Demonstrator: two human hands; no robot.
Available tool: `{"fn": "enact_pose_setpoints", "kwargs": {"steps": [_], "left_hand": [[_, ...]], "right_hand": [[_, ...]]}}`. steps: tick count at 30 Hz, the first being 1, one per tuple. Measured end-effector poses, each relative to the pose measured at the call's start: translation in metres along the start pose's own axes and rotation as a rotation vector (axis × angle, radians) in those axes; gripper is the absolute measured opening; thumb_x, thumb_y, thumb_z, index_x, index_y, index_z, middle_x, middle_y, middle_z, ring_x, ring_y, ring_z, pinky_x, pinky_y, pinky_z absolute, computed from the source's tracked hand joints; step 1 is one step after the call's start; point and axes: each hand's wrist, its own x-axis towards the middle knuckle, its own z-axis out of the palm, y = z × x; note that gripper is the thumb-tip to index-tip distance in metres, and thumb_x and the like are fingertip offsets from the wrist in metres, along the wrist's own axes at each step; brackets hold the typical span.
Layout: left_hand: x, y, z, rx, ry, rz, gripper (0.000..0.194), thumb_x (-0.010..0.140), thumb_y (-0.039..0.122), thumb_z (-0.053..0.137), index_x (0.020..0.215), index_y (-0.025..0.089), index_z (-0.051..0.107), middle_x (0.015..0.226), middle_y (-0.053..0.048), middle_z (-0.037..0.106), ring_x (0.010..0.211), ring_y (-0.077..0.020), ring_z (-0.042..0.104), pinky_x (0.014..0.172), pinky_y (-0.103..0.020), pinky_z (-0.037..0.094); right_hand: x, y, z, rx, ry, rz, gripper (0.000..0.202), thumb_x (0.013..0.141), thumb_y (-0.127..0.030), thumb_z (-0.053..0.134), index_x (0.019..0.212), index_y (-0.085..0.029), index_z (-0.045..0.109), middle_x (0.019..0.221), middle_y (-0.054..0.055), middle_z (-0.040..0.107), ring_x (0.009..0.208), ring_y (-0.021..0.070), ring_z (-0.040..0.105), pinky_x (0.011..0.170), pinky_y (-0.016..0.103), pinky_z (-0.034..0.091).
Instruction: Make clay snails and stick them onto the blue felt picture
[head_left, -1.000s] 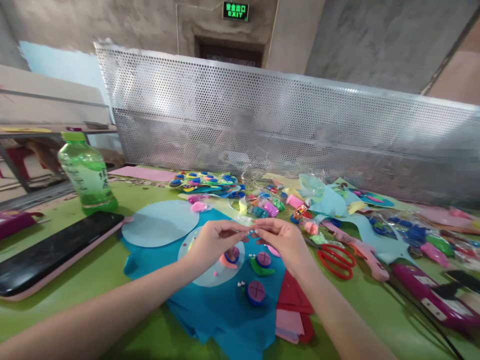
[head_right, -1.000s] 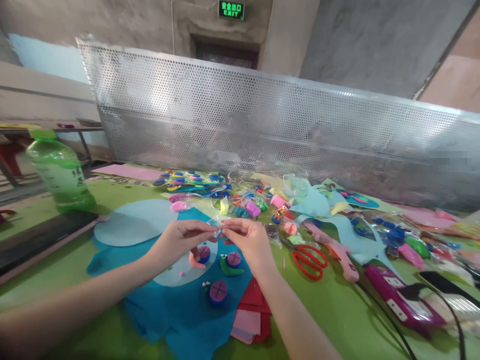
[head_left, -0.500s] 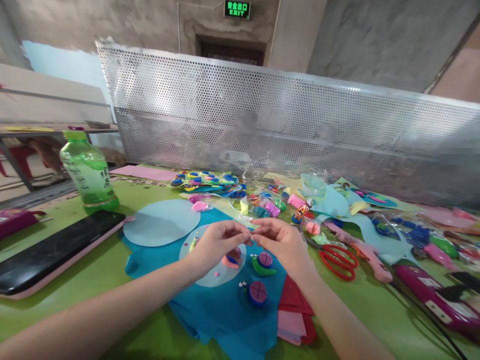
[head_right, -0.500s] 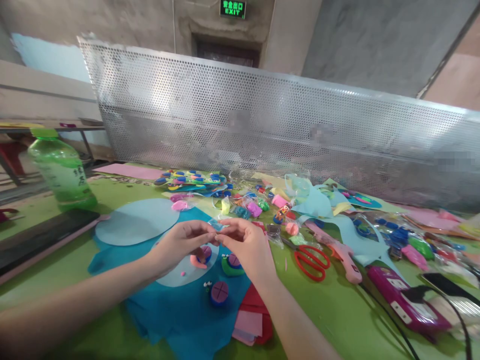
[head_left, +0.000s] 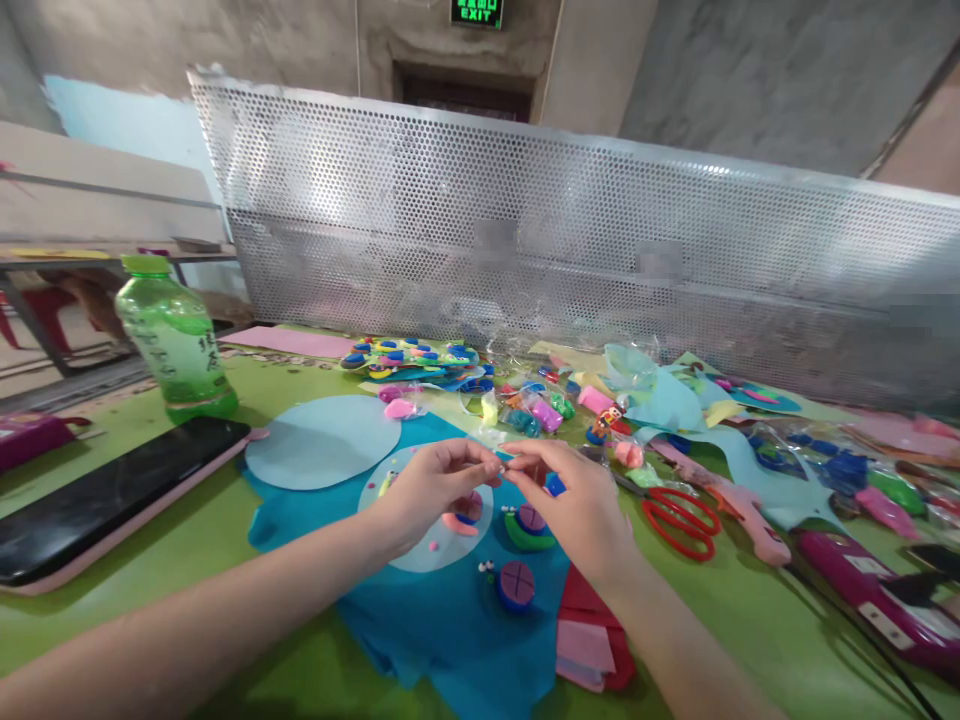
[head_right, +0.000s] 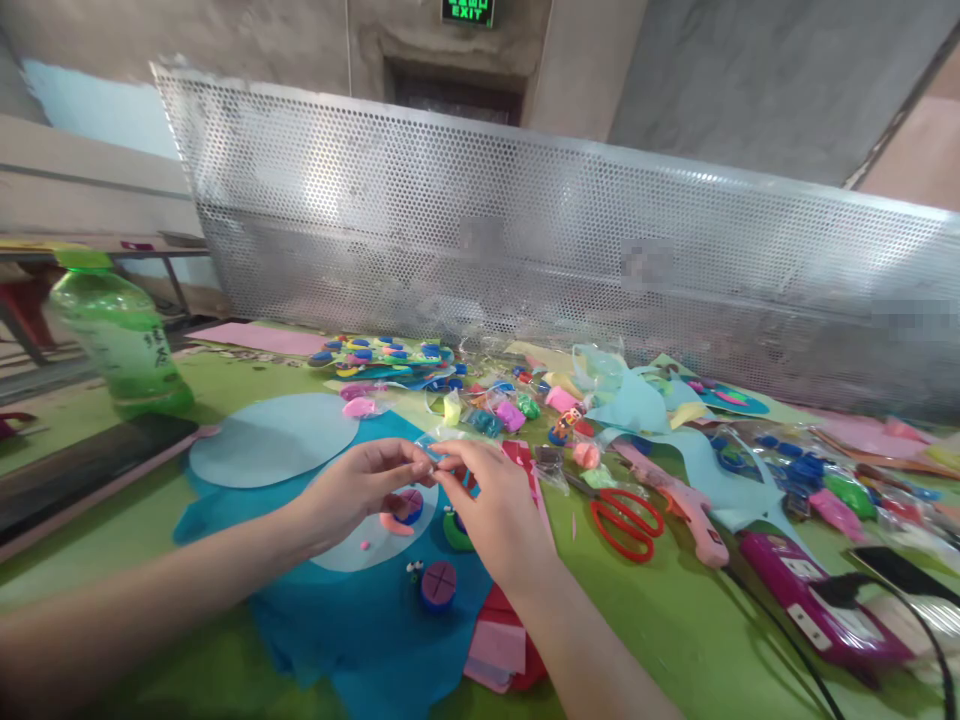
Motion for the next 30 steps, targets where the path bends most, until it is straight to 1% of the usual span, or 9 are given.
{"fn": "enact_pose_setpoints", "kwargs": {"steps": [3, 9, 15, 18, 21, 23, 25, 28, 30], "left_hand": [[0.001, -0.002, -0.001, -0.027, -0.004, 0.024, 0.030, 0.066, 0.041, 0.069, 0.076, 0.015, 0.057, 0.069, 0.001, 0.055, 0.048, -0.0073, 0.049, 0.039, -0.023, 0.050], [0.001, -0.001, 0.000, -0.029, 0.011, 0.037, 0.030, 0.066, 0.040, 0.069, 0.077, 0.015, 0.057, 0.070, 0.001, 0.055, 0.050, -0.0088, 0.050, 0.037, -0.023, 0.050], [-0.001, 0.002, 0.003, -0.037, 0.015, 0.024, 0.029, 0.070, 0.041, 0.066, 0.080, 0.016, 0.055, 0.073, 0.000, 0.057, 0.048, -0.0079, 0.050, 0.038, -0.022, 0.048], [0.001, 0.004, 0.002, -0.125, 0.061, 0.077, 0.027, 0.069, 0.038, 0.067, 0.076, 0.016, 0.055, 0.074, -0.001, 0.060, 0.060, -0.0116, 0.058, 0.046, -0.021, 0.049], [0.004, 0.004, -0.001, -0.184, 0.105, 0.121, 0.024, 0.066, 0.032, 0.071, 0.074, 0.014, 0.057, 0.073, -0.002, 0.061, 0.077, -0.0146, 0.061, 0.054, -0.018, 0.047], [0.006, 0.002, -0.003, -0.193, 0.102, 0.113, 0.023, 0.066, 0.029, 0.072, 0.076, 0.014, 0.058, 0.073, -0.002, 0.061, 0.076, -0.0137, 0.061, 0.053, -0.017, 0.046], [0.007, 0.001, -0.005, -0.199, 0.097, 0.105, 0.023, 0.066, 0.027, 0.073, 0.078, 0.014, 0.058, 0.072, -0.001, 0.062, 0.073, -0.0125, 0.061, 0.052, -0.017, 0.045], [0.008, 0.001, -0.006, -0.218, 0.112, 0.106, 0.024, 0.064, 0.027, 0.074, 0.076, 0.015, 0.057, 0.070, 0.000, 0.062, 0.068, -0.0109, 0.060, 0.052, -0.017, 0.044], [0.008, 0.002, -0.005, -0.228, 0.125, 0.102, 0.025, 0.064, 0.029, 0.074, 0.074, 0.015, 0.056, 0.068, 0.000, 0.062, 0.065, -0.0097, 0.059, 0.052, -0.018, 0.044]], "right_hand": [[0.000, 0.001, 0.001, -0.003, -0.010, -0.026, 0.026, 0.076, -0.015, 0.060, 0.101, -0.025, 0.062, 0.081, -0.001, 0.066, 0.078, 0.0140, 0.061, 0.073, 0.026, 0.049], [0.001, -0.002, 0.005, 0.136, -0.043, 0.098, 0.027, 0.075, -0.016, 0.058, 0.101, -0.024, 0.059, 0.077, -0.002, 0.064, 0.070, 0.0134, 0.061, 0.066, 0.026, 0.049], [0.002, -0.003, 0.006, 0.133, -0.080, 0.058, 0.027, 0.076, -0.016, 0.052, 0.101, -0.024, 0.058, 0.077, 0.000, 0.062, 0.075, 0.0152, 0.060, 0.068, 0.028, 0.049], [0.004, -0.001, 0.004, 0.161, -0.084, 0.109, 0.027, 0.075, -0.016, 0.051, 0.100, -0.024, 0.059, 0.078, 0.001, 0.061, 0.075, 0.0153, 0.059, 0.066, 0.028, 0.049], [0.010, 0.006, 0.002, 0.350, -0.077, 0.241, 0.023, 0.071, -0.017, 0.054, 0.094, -0.020, 0.059, 0.077, 0.002, 0.060, 0.072, 0.0151, 0.060, 0.060, 0.026, 0.050], [0.013, 0.012, 0.001, 0.530, -0.083, 0.333, 0.020, 0.067, -0.019, 0.059, 0.088, -0.018, 0.060, 0.073, 0.001, 0.060, 0.069, 0.0151, 0.061, 0.057, 0.025, 0.050], [0.016, 0.017, 0.001, 0.643, -0.091, 0.389, 0.020, 0.064, -0.022, 0.065, 0.083, -0.016, 0.061, 0.068, 0.001, 0.061, 0.066, 0.0150, 0.061, 0.058, 0.027, 0.051], [0.018, 0.020, 0.001, 0.685, -0.087, 0.417, 0.026, 0.062, -0.029, 0.069, 0.082, -0.016, 0.060, 0.065, 0.000, 0.061, 0.062, 0.0145, 0.061, 0.059, 0.029, 0.051], [0.018, 0.020, 0.001, 0.699, -0.081, 0.422, 0.030, 0.060, -0.033, 0.071, 0.082, -0.016, 0.060, 0.063, -0.002, 0.060, 0.059, 0.0134, 0.060, 0.057, 0.028, 0.050]]}}
